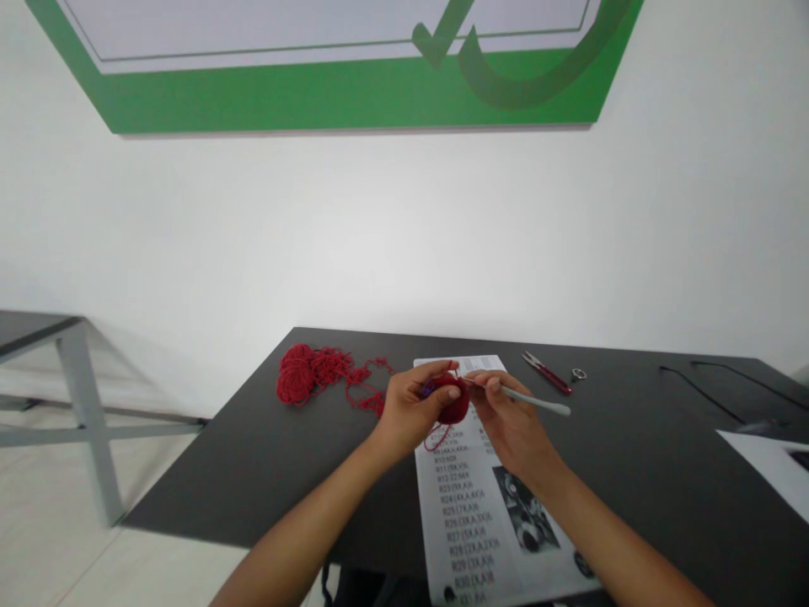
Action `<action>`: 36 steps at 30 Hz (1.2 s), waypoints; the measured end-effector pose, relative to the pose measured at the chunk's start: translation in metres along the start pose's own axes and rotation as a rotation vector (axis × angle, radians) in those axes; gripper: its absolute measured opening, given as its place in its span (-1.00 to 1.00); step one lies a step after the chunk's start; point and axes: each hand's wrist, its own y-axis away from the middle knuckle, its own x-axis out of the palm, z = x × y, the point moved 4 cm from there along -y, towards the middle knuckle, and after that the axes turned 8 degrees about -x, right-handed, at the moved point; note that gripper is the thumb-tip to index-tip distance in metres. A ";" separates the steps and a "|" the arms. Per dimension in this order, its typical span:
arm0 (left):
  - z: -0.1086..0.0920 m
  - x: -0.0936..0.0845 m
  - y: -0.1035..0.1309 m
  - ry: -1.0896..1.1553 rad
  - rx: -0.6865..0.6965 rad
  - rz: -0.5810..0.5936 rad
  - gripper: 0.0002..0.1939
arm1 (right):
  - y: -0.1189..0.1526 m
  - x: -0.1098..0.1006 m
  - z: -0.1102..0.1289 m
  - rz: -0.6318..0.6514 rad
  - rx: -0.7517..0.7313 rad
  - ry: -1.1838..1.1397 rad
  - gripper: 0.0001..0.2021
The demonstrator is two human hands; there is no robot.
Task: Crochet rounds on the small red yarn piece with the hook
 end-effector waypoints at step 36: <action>-0.001 0.003 0.006 -0.220 0.144 -0.077 -0.70 | 0.015 0.011 0.035 0.181 -0.638 0.790 -0.87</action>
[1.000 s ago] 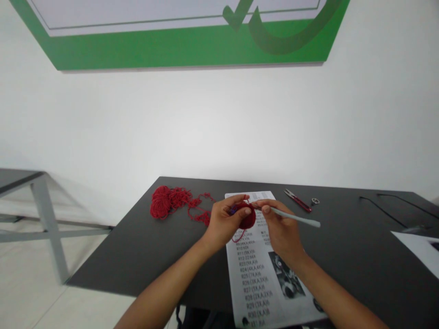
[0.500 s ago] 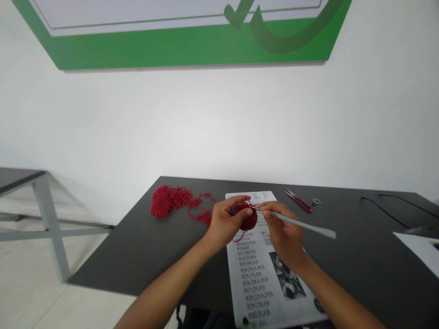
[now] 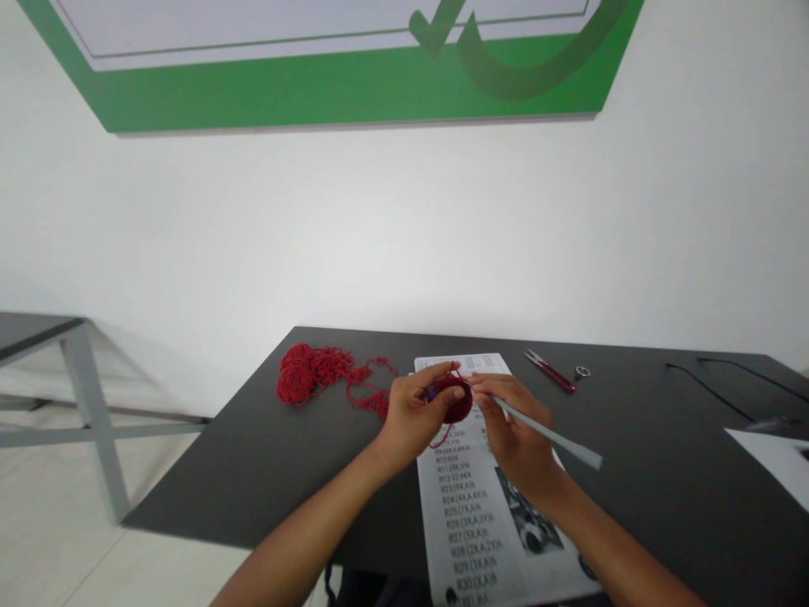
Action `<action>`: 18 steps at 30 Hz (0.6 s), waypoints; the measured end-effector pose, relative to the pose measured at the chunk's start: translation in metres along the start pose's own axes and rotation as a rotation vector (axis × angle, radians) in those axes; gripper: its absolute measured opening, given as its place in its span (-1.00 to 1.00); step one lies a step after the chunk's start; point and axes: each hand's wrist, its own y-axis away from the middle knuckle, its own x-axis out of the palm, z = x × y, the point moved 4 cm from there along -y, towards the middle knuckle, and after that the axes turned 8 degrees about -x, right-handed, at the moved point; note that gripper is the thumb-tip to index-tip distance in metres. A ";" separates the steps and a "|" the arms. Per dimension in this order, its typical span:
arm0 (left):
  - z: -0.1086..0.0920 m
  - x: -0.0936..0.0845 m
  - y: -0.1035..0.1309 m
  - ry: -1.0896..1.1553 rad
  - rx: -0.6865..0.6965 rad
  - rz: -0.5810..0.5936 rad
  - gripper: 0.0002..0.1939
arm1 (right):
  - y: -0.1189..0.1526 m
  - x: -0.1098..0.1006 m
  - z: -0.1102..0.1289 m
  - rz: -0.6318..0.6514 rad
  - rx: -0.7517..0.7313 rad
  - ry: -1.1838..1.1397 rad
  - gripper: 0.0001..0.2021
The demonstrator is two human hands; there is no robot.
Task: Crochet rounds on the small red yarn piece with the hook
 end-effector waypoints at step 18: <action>0.008 0.009 0.011 0.119 0.036 -0.036 -0.72 | 0.010 0.008 -0.004 0.070 -0.258 0.233 -0.75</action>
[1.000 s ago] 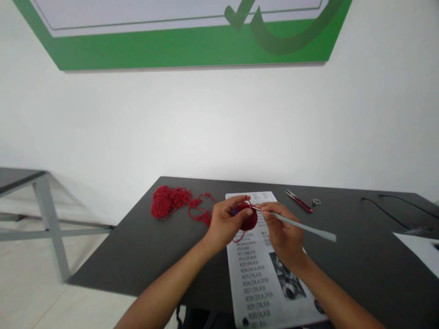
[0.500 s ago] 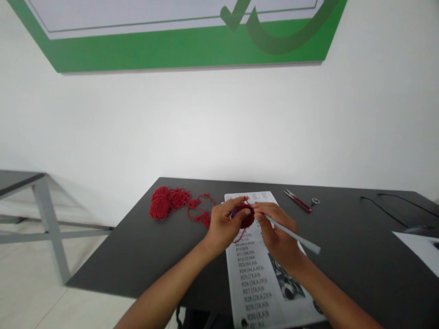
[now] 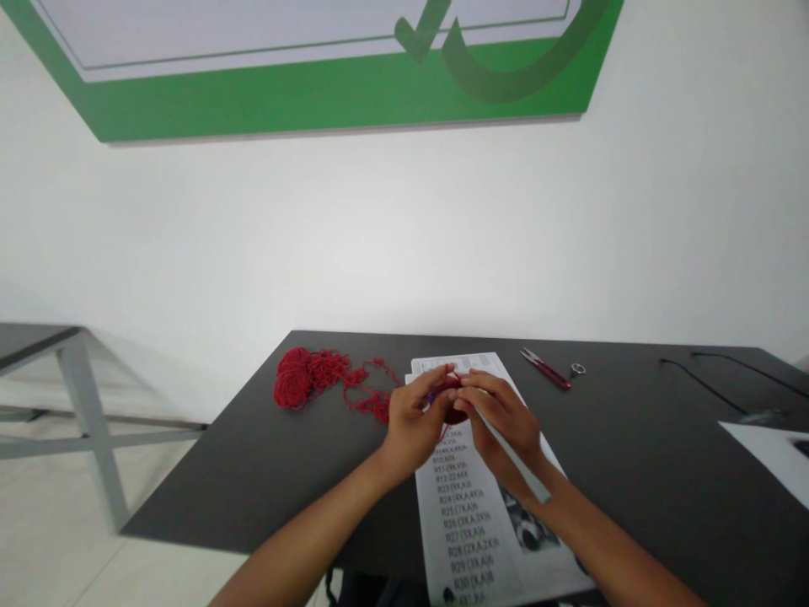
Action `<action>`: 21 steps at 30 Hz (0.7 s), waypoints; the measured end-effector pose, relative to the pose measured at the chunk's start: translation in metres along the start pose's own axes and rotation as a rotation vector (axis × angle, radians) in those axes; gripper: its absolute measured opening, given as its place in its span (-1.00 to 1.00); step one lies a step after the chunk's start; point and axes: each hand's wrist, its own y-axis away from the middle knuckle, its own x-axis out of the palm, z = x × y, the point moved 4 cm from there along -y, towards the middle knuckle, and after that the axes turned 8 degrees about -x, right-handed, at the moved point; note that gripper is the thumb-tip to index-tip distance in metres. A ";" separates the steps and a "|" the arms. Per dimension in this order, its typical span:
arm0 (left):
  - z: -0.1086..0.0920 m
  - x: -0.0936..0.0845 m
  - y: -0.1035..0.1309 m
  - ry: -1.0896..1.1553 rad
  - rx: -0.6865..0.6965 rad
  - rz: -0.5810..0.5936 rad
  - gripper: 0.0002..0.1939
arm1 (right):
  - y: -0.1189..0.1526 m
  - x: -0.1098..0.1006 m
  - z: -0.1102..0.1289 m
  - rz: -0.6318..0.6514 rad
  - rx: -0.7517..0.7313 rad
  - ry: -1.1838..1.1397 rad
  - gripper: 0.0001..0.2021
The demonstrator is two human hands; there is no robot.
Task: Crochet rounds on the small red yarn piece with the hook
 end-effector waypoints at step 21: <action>-0.014 -0.017 -0.012 -0.173 0.024 -0.111 -0.76 | -0.012 -0.006 0.002 0.005 -0.015 -0.134 -0.81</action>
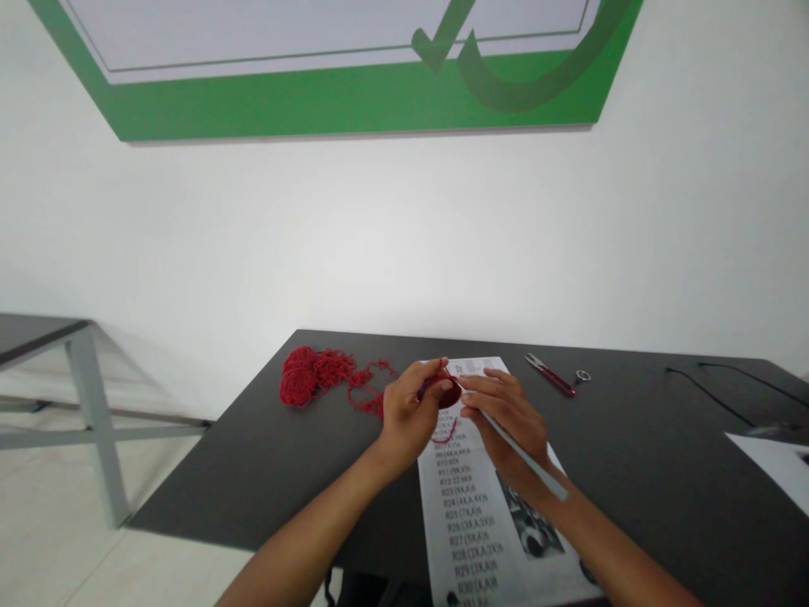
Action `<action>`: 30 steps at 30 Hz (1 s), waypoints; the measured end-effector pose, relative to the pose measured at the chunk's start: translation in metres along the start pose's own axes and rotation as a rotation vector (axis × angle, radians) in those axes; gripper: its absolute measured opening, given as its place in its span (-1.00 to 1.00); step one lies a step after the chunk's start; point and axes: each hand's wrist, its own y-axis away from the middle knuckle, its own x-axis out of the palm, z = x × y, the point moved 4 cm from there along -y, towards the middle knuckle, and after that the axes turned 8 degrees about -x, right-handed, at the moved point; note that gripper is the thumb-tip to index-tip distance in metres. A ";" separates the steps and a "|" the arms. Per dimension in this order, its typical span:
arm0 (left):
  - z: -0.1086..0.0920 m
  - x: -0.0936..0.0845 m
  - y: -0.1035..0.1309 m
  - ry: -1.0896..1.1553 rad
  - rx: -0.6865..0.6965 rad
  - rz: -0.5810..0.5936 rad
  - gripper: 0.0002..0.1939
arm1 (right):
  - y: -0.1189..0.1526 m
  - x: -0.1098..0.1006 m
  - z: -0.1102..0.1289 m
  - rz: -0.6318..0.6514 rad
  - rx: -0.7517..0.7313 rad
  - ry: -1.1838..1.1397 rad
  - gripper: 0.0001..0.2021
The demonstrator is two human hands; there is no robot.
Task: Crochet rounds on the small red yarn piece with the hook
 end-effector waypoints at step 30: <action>0.008 0.020 0.016 0.232 -0.159 0.105 -0.68 | 0.014 0.012 -0.024 -0.180 0.588 -0.505 -0.80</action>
